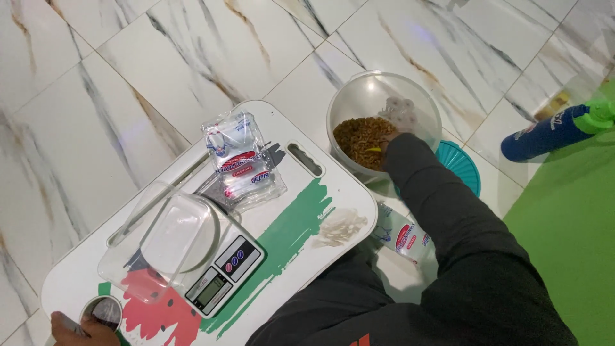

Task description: Scooping dry food items into plastic containers, weighing them on a digital scale, and stacking the containers.

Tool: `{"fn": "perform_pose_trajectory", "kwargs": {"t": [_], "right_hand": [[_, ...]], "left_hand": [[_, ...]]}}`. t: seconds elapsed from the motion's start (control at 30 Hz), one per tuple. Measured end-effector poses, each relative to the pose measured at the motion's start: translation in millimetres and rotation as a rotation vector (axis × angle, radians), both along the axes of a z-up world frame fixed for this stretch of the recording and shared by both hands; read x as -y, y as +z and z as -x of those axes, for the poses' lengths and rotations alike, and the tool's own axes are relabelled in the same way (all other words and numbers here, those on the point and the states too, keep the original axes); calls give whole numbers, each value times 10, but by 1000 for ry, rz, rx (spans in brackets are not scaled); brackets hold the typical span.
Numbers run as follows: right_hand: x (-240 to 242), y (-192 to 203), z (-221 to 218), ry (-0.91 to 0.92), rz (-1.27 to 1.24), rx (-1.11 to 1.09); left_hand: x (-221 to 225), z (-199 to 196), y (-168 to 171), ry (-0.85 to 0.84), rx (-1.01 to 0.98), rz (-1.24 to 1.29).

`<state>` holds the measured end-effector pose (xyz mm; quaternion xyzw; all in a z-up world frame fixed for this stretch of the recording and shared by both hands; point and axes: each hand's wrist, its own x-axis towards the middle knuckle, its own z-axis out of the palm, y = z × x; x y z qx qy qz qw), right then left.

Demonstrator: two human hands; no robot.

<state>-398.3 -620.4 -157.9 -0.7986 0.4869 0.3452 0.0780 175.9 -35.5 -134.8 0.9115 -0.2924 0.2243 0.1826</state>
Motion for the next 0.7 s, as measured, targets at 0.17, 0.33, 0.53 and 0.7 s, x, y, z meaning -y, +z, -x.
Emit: {"fn": "perform_pose_trajectory", "kwargs": {"t": [0.17, 0.33, 0.53, 0.7], "right_hand": [[41, 282, -71, -172, 212, 89], [175, 51, -43, -284, 383, 256], [95, 131, -225, -249, 8, 175], [83, 261, -281, -289, -87, 314]], "left_hand": [[-80, -175, -226, -143, 37, 131], [-71, -150, -215, -195, 19, 179], [14, -56, -88, -100, -6, 95], [-24, -91, -113, -132, -29, 147]]}}
